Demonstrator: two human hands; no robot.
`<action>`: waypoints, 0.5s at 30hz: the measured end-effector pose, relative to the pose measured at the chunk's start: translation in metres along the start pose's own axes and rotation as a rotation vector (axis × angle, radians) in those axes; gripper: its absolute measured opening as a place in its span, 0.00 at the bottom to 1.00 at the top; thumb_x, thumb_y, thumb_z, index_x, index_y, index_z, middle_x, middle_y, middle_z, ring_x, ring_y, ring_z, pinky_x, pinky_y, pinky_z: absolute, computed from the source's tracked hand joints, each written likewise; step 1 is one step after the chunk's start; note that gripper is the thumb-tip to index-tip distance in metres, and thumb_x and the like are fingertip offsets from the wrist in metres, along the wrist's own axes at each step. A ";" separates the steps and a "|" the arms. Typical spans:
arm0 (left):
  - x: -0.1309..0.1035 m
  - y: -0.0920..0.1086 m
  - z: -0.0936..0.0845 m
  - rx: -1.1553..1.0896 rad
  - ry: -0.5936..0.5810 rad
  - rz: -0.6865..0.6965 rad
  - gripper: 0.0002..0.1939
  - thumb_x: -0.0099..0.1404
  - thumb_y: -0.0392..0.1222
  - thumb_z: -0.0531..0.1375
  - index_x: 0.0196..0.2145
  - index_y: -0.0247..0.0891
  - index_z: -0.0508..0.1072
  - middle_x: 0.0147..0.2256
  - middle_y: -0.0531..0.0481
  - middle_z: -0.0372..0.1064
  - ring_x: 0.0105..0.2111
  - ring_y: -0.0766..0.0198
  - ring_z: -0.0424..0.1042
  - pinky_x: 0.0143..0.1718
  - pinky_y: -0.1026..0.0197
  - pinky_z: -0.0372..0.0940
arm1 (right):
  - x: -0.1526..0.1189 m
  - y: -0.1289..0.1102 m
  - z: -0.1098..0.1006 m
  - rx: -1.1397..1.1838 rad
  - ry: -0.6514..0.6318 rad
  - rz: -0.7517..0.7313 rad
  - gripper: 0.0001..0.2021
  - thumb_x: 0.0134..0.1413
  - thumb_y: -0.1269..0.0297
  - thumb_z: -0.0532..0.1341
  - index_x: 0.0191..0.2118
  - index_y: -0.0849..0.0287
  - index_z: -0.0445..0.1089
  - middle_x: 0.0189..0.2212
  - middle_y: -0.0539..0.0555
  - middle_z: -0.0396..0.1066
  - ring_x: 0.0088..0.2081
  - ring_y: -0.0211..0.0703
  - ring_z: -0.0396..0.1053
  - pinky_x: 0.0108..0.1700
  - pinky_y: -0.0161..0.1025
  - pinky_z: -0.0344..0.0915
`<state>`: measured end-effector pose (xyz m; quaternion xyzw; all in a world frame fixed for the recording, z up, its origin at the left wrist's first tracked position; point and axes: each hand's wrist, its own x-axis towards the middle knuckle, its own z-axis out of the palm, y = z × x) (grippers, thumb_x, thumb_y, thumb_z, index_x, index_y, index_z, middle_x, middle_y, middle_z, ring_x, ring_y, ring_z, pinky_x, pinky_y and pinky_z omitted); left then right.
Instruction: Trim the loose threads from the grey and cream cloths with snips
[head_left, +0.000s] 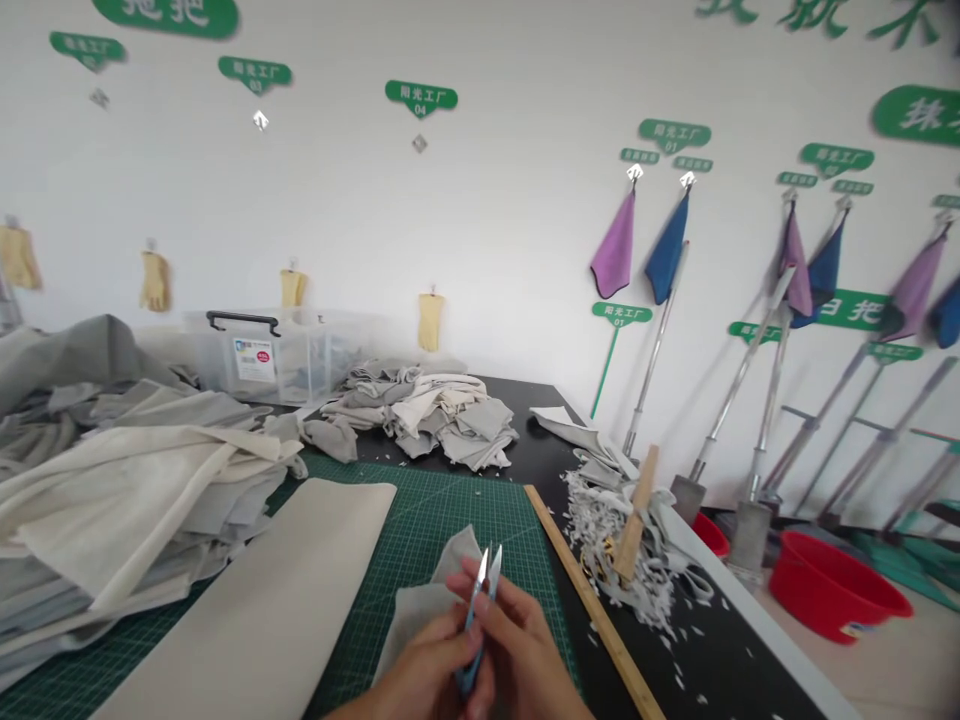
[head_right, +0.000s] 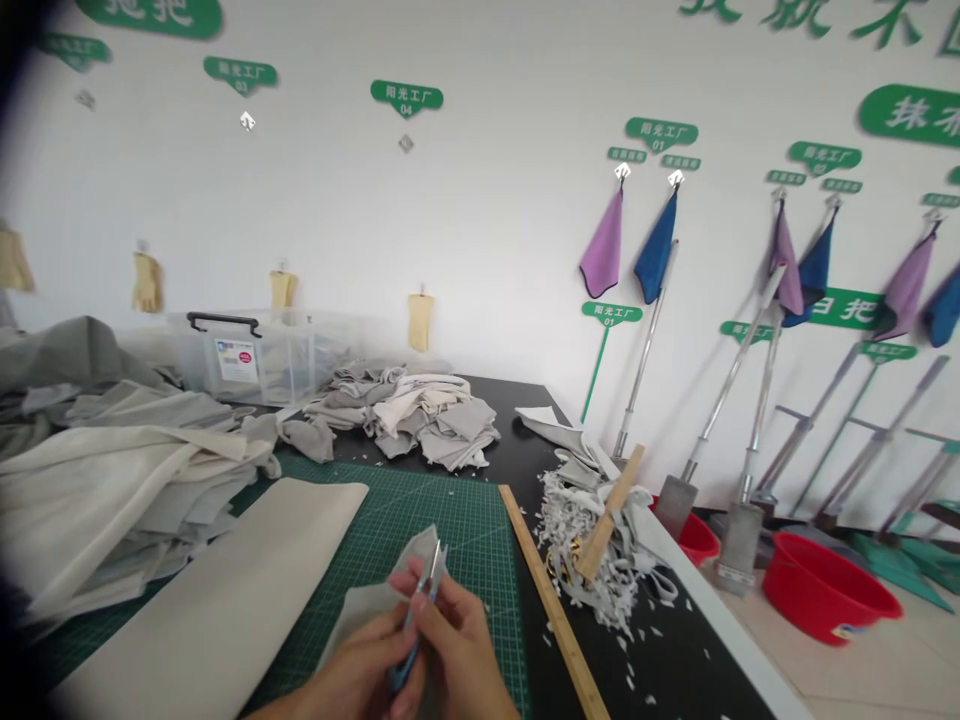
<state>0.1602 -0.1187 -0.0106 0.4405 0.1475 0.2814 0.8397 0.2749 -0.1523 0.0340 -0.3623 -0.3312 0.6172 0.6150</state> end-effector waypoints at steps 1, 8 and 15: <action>0.000 0.000 -0.001 -0.060 -0.036 -0.020 0.26 0.57 0.62 0.61 0.40 0.34 0.67 0.12 0.56 0.61 0.11 0.71 0.55 0.16 0.69 0.49 | -0.001 0.000 -0.002 0.074 -0.055 0.024 0.27 0.39 0.58 0.72 0.47 0.61 0.73 0.43 0.61 0.76 0.45 0.47 0.73 0.49 0.41 0.64; -0.017 0.012 -0.003 -0.149 -0.070 -0.124 0.23 0.54 0.56 0.67 0.28 0.31 0.70 0.19 0.54 0.63 0.19 0.73 0.59 0.25 0.70 0.53 | -0.006 0.008 -0.011 0.178 -0.116 0.044 0.22 0.40 0.60 0.72 0.43 0.61 0.74 0.37 0.60 0.78 0.40 0.47 0.75 0.44 0.40 0.68; -0.022 0.004 -0.005 -0.095 -0.012 -0.171 0.24 0.52 0.61 0.66 0.26 0.33 0.72 0.23 0.53 0.63 0.24 0.71 0.59 0.29 0.68 0.52 | -0.007 0.021 -0.014 -0.003 -0.120 0.013 0.17 0.46 0.57 0.69 0.41 0.61 0.74 0.30 0.55 0.76 0.23 0.34 0.70 0.29 0.31 0.67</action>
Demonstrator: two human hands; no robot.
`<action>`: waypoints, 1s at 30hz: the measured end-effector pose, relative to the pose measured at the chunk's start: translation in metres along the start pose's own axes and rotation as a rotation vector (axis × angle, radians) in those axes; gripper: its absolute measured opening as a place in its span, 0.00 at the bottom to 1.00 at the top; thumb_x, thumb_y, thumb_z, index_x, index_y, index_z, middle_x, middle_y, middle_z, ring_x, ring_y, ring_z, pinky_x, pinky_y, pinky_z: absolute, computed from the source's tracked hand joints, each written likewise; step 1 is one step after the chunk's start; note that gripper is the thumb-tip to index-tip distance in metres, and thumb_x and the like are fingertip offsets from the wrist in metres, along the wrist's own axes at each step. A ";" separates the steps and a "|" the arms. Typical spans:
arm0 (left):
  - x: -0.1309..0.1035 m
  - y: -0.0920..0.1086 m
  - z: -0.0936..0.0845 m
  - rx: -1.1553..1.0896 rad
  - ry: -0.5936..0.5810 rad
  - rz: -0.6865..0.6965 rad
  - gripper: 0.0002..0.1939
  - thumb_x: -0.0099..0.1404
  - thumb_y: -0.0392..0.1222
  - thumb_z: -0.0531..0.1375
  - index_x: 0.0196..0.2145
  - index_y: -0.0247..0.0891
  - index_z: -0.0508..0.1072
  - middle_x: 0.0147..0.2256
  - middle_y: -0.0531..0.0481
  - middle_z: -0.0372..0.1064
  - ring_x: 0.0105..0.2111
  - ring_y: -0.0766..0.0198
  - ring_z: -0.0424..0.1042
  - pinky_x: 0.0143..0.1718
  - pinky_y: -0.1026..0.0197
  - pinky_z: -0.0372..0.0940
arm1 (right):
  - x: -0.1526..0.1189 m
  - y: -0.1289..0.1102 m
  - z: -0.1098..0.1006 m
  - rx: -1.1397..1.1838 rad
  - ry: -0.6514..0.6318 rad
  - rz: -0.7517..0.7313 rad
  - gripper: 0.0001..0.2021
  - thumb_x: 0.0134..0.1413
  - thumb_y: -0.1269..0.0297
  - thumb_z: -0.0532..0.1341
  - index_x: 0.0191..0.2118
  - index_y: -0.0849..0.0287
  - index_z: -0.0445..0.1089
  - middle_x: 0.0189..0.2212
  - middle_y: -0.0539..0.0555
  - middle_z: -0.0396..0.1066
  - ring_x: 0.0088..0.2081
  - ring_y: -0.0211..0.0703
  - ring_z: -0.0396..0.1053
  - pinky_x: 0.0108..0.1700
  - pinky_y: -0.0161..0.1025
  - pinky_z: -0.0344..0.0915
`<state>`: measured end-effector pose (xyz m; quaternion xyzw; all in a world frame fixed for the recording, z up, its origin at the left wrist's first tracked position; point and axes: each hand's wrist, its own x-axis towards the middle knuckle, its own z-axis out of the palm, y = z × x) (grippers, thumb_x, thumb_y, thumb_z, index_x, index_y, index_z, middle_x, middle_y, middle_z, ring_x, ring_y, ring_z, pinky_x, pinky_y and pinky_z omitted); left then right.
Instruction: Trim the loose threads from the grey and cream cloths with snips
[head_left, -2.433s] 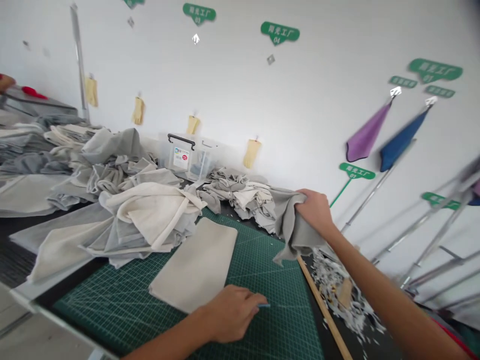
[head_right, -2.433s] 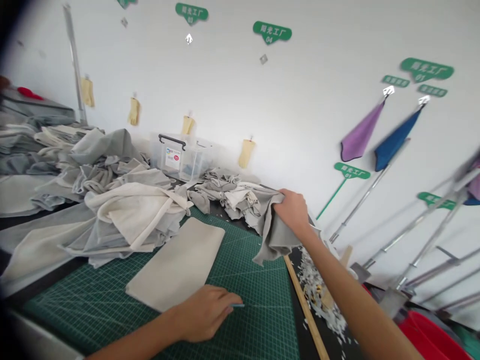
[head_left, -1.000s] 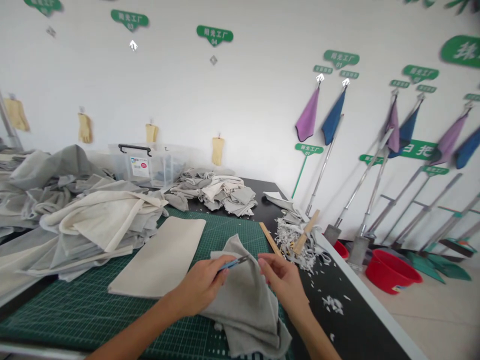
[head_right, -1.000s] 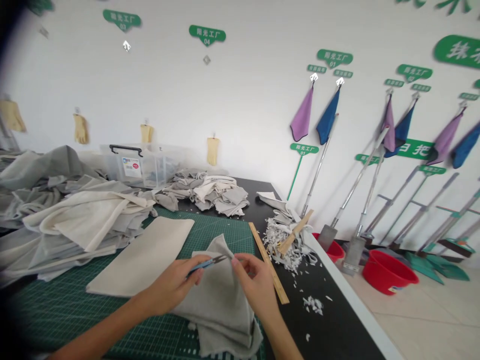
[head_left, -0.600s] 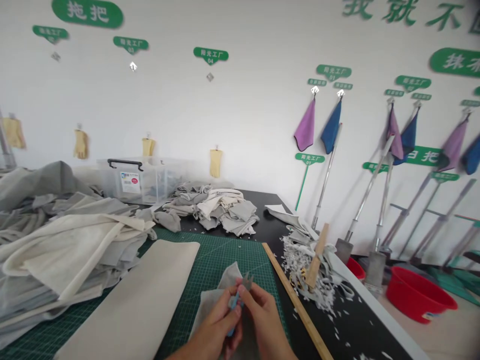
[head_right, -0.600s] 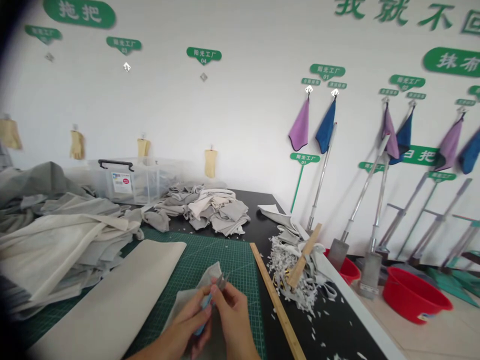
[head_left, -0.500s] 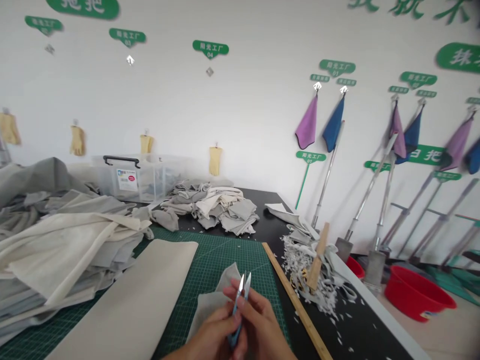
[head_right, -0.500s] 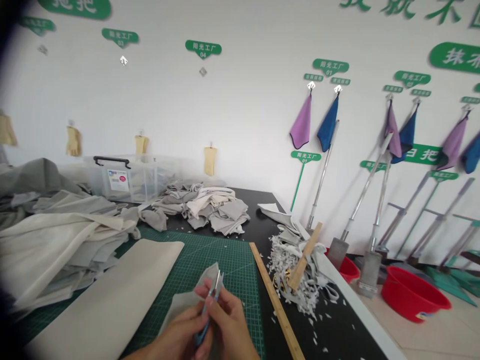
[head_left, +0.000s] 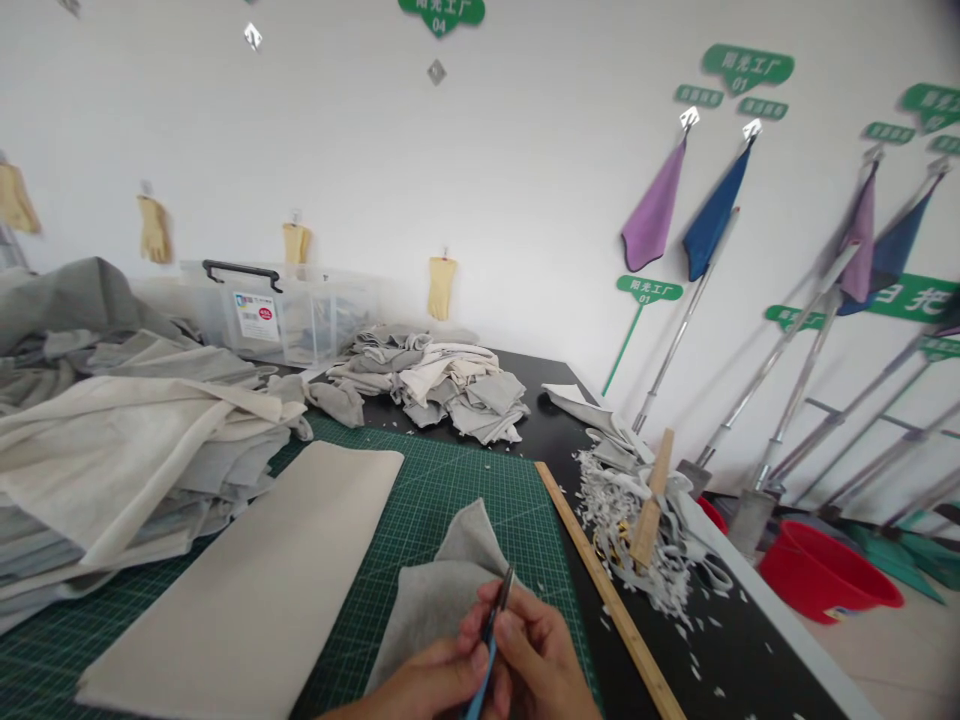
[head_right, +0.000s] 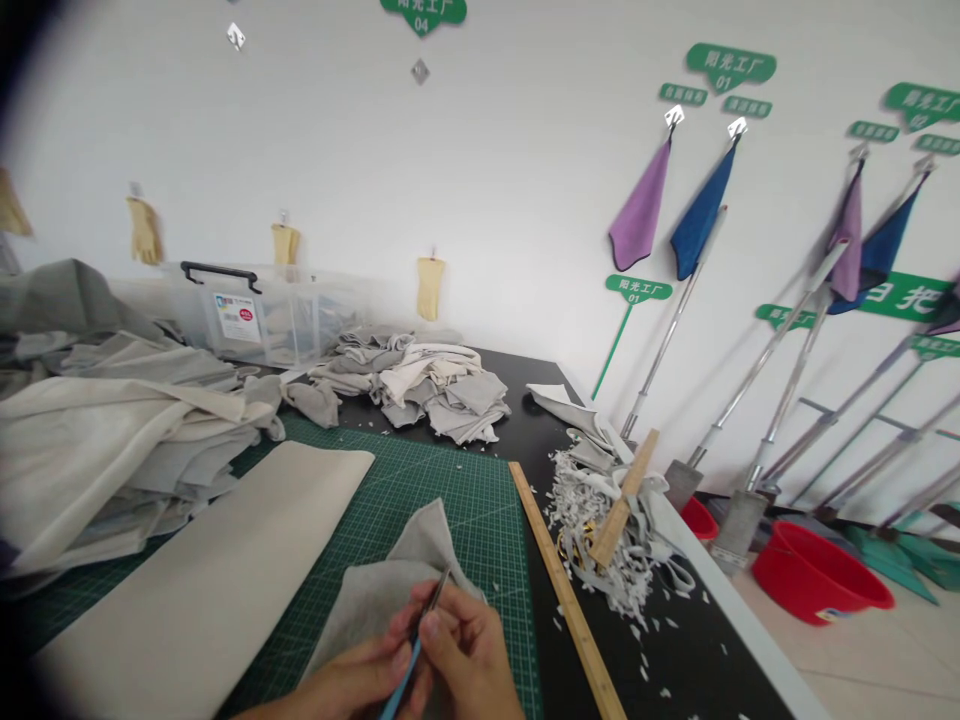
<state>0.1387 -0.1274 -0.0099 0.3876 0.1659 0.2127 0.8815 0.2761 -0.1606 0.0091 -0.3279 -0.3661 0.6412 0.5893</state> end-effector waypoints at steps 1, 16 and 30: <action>0.001 -0.001 -0.001 0.008 -0.005 -0.007 0.25 0.52 0.62 0.65 0.26 0.33 0.72 0.23 0.53 0.63 0.24 0.71 0.58 0.29 0.68 0.52 | 0.000 0.001 -0.001 -0.017 0.007 0.001 0.17 0.46 0.57 0.68 0.41 0.61 0.74 0.29 0.55 0.76 0.20 0.31 0.68 0.26 0.30 0.66; 0.001 -0.004 -0.003 0.038 -0.051 -0.015 0.28 0.50 0.63 0.66 0.29 0.31 0.69 0.22 0.53 0.60 0.21 0.72 0.56 0.24 0.67 0.48 | 0.000 0.005 -0.004 -0.046 0.056 0.066 0.19 0.45 0.56 0.69 0.41 0.61 0.74 0.30 0.57 0.75 0.18 0.32 0.67 0.18 0.28 0.63; -0.009 0.004 0.015 -0.068 0.008 0.008 0.21 0.56 0.56 0.64 0.27 0.32 0.70 0.20 0.55 0.58 0.15 0.76 0.54 0.19 0.65 0.41 | -0.005 0.000 -0.001 -0.040 0.068 0.096 0.17 0.46 0.57 0.68 0.43 0.58 0.74 0.32 0.55 0.75 0.16 0.29 0.63 0.18 0.28 0.62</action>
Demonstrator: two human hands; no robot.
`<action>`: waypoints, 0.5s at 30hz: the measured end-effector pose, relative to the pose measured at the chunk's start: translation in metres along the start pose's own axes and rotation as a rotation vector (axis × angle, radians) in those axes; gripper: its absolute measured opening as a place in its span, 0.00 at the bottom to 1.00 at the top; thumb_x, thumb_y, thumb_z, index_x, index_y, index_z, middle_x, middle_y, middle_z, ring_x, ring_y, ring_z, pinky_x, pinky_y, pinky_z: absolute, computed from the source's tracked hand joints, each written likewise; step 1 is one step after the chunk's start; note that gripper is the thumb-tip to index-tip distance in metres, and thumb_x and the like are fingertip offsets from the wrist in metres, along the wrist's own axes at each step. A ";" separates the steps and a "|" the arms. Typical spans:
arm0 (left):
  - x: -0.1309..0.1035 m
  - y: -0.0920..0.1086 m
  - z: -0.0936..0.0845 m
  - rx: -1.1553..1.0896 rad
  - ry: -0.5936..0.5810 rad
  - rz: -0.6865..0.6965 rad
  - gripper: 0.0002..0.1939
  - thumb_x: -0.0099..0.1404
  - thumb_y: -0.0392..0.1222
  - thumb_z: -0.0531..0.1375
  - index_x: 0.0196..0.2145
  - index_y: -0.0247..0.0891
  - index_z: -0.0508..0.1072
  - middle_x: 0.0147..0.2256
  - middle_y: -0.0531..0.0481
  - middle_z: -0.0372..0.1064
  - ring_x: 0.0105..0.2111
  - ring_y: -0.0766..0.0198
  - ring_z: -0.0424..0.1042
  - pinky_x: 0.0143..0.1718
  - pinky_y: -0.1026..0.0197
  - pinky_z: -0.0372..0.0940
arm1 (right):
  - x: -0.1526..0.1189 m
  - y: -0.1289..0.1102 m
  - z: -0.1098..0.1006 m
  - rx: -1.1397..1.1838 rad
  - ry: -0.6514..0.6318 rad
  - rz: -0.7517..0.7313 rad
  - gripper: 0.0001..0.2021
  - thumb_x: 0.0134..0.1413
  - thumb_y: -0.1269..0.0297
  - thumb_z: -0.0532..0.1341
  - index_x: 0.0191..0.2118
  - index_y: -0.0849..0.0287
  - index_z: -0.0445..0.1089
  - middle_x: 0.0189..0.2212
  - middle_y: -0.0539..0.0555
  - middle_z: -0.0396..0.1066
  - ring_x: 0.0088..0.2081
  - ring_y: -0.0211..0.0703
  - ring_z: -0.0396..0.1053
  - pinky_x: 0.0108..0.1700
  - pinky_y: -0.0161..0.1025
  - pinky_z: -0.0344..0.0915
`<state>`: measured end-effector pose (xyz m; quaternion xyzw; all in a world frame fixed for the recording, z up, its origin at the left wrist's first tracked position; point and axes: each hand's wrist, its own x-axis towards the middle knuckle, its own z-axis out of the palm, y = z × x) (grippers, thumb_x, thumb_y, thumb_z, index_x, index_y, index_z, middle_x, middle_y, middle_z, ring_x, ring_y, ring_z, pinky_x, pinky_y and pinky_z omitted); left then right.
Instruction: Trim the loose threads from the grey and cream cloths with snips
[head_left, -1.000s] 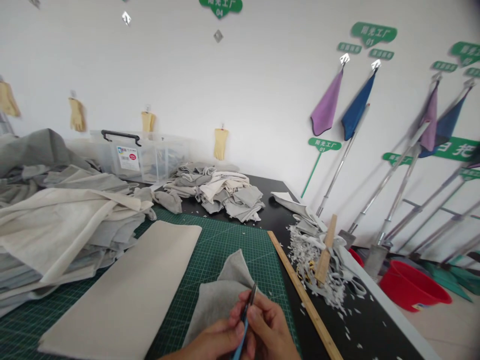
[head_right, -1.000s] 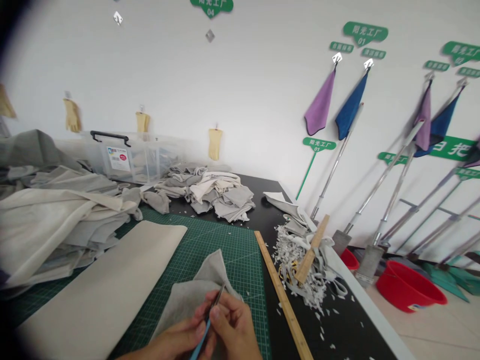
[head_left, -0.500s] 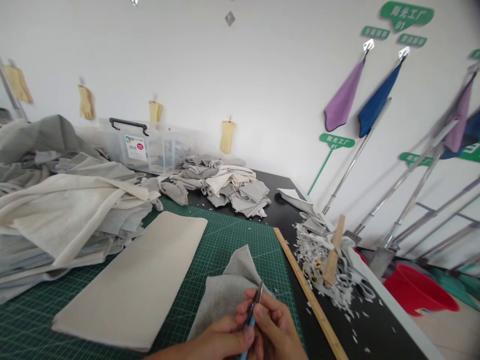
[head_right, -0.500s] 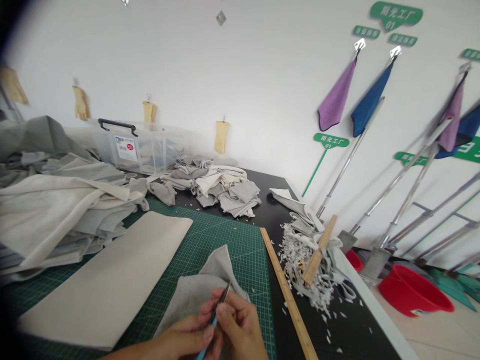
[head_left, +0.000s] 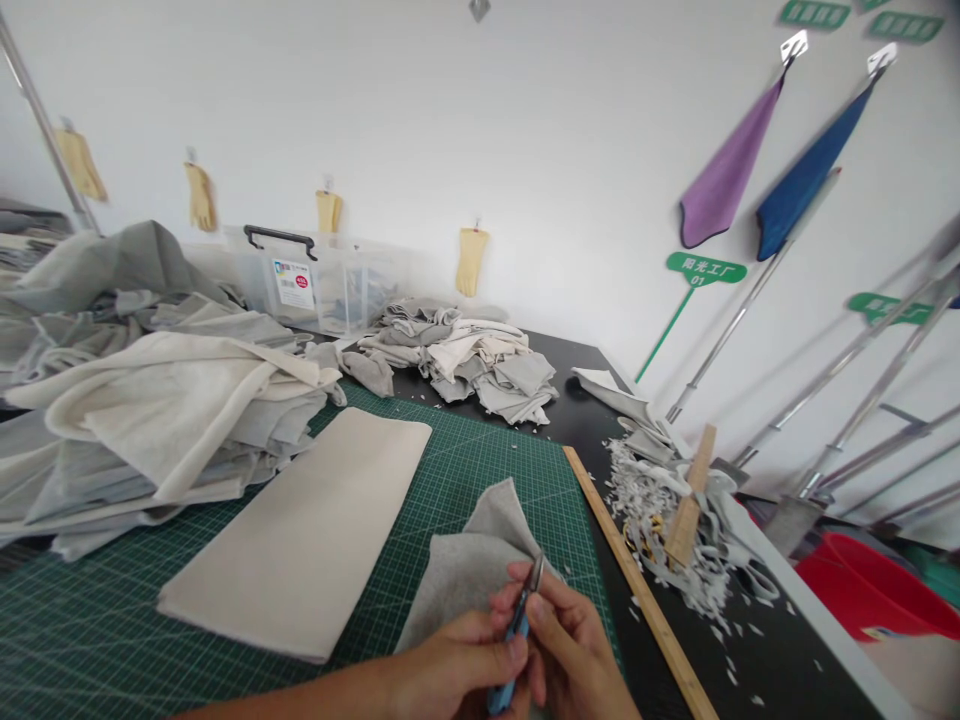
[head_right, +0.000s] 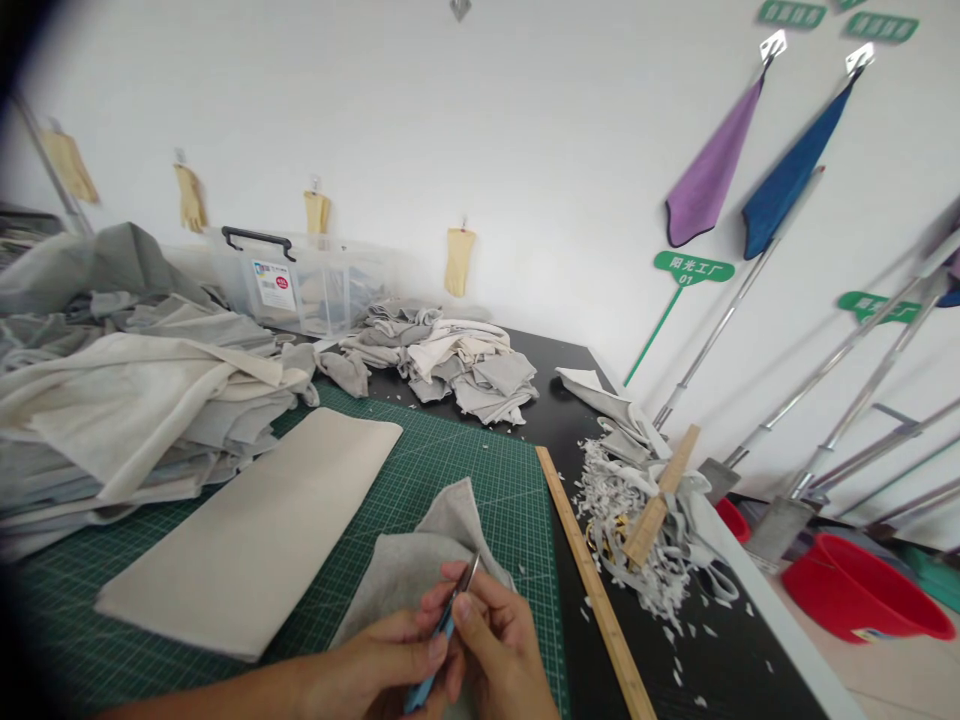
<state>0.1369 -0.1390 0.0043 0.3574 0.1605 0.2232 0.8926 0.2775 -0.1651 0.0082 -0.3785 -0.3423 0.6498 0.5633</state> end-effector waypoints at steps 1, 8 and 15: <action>0.000 0.000 0.000 0.002 0.004 0.001 0.21 0.56 0.56 0.64 0.27 0.32 0.70 0.20 0.55 0.58 0.15 0.76 0.54 0.19 0.65 0.41 | 0.000 -0.001 0.001 -0.005 0.009 0.009 0.17 0.46 0.57 0.69 0.42 0.58 0.74 0.31 0.55 0.75 0.17 0.30 0.65 0.19 0.28 0.63; 0.000 -0.001 0.001 0.019 0.001 0.010 0.22 0.57 0.58 0.63 0.27 0.33 0.69 0.19 0.56 0.58 0.15 0.75 0.51 0.18 0.65 0.40 | 0.000 -0.002 0.001 -0.002 0.035 0.014 0.18 0.45 0.57 0.69 0.43 0.60 0.74 0.32 0.57 0.75 0.18 0.32 0.66 0.17 0.28 0.61; -0.002 0.004 0.002 0.000 -0.032 -0.055 0.21 0.57 0.58 0.63 0.29 0.34 0.68 0.15 0.58 0.56 0.14 0.73 0.52 0.17 0.66 0.43 | -0.004 -0.004 0.005 -0.008 0.062 0.025 0.19 0.45 0.57 0.69 0.44 0.59 0.73 0.34 0.57 0.76 0.18 0.30 0.65 0.19 0.27 0.61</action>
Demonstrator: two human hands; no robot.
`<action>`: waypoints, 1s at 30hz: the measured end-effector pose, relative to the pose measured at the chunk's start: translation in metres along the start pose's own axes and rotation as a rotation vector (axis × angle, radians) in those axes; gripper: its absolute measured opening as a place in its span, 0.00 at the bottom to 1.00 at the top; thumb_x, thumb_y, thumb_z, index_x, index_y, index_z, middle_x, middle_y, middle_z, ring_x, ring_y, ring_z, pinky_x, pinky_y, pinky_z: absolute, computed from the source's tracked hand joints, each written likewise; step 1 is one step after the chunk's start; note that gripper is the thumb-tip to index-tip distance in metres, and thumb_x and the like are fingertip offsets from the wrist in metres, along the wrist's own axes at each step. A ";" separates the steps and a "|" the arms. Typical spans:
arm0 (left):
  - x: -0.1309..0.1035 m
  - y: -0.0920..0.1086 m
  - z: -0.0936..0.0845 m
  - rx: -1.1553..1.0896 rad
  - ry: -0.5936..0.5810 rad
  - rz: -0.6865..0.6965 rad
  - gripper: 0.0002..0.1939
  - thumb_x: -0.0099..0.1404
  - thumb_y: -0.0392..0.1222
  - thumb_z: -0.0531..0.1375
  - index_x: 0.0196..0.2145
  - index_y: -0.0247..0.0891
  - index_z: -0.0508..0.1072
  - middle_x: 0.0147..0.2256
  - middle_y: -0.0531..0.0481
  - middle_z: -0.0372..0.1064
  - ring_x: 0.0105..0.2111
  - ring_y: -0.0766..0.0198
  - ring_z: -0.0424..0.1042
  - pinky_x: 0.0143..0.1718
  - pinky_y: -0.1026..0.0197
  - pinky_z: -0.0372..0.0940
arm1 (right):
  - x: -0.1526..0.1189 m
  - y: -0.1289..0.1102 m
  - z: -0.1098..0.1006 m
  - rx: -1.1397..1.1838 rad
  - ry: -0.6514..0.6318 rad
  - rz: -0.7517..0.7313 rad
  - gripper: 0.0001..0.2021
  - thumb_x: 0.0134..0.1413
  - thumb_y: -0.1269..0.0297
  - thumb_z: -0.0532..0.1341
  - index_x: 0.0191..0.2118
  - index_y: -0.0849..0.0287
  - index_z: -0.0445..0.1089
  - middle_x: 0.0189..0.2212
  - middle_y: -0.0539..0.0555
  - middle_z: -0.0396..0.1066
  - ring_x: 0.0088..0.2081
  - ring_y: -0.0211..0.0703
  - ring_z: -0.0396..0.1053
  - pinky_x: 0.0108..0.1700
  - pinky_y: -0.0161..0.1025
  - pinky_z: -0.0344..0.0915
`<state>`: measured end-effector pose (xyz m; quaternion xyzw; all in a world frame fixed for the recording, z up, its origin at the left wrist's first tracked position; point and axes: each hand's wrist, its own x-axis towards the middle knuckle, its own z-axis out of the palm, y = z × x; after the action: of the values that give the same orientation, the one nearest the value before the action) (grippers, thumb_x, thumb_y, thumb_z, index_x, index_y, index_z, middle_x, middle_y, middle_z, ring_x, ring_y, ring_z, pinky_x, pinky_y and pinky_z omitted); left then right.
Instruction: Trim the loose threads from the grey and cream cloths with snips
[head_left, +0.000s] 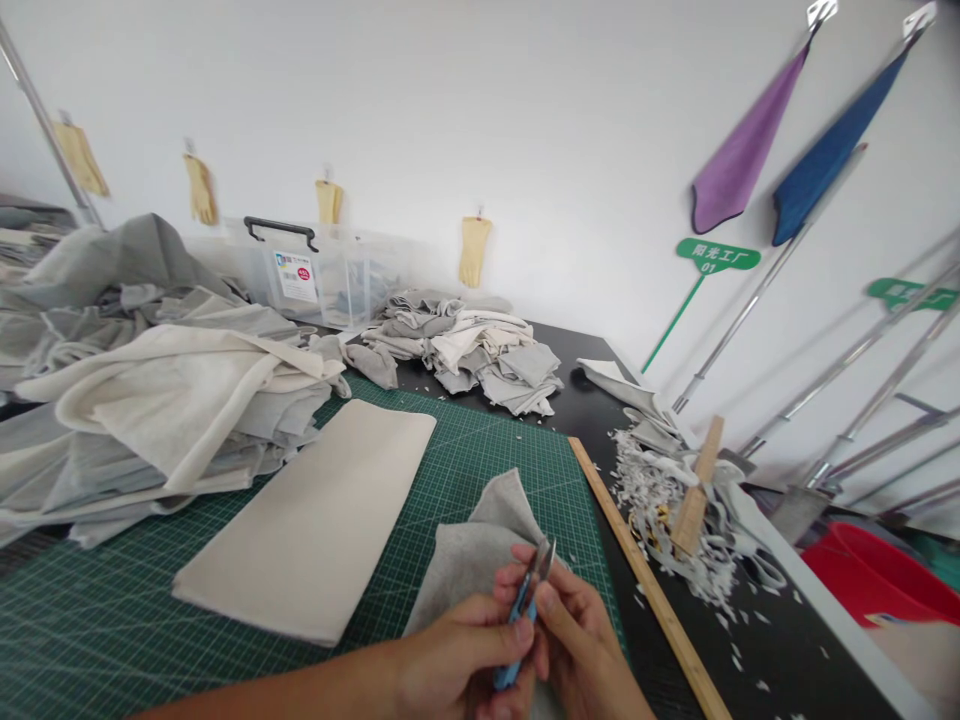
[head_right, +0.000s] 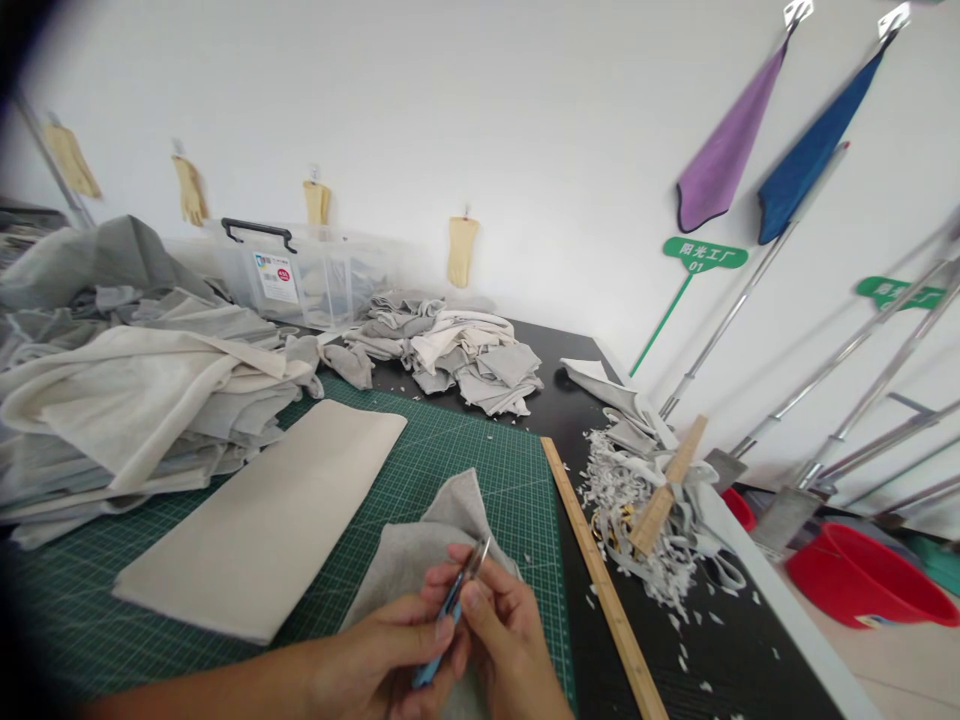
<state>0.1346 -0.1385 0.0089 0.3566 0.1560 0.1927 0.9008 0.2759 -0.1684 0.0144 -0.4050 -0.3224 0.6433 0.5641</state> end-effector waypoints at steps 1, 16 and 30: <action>0.000 0.000 -0.001 -0.004 -0.009 -0.007 0.21 0.57 0.57 0.62 0.30 0.35 0.67 0.15 0.58 0.56 0.14 0.73 0.52 0.18 0.66 0.44 | -0.001 -0.001 0.001 -0.006 -0.004 0.000 0.18 0.46 0.57 0.69 0.43 0.59 0.74 0.34 0.57 0.76 0.17 0.30 0.64 0.19 0.27 0.61; -0.002 0.001 -0.001 -0.005 -0.072 0.033 0.14 0.66 0.50 0.56 0.33 0.34 0.66 0.16 0.56 0.58 0.15 0.72 0.53 0.22 0.65 0.55 | -0.001 -0.007 0.003 0.038 -0.026 0.024 0.17 0.50 0.61 0.66 0.47 0.59 0.72 0.35 0.55 0.75 0.19 0.28 0.64 0.22 0.25 0.64; -0.003 0.003 0.000 0.004 -0.076 -0.013 0.16 0.65 0.52 0.56 0.32 0.35 0.66 0.16 0.56 0.59 0.15 0.71 0.55 0.22 0.66 0.53 | 0.000 -0.007 0.003 0.043 -0.076 0.013 0.14 0.52 0.62 0.65 0.45 0.58 0.73 0.34 0.54 0.76 0.16 0.25 0.60 0.20 0.24 0.64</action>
<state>0.1314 -0.1373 0.0116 0.3643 0.1245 0.1729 0.9066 0.2763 -0.1669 0.0225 -0.3702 -0.3272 0.6688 0.5555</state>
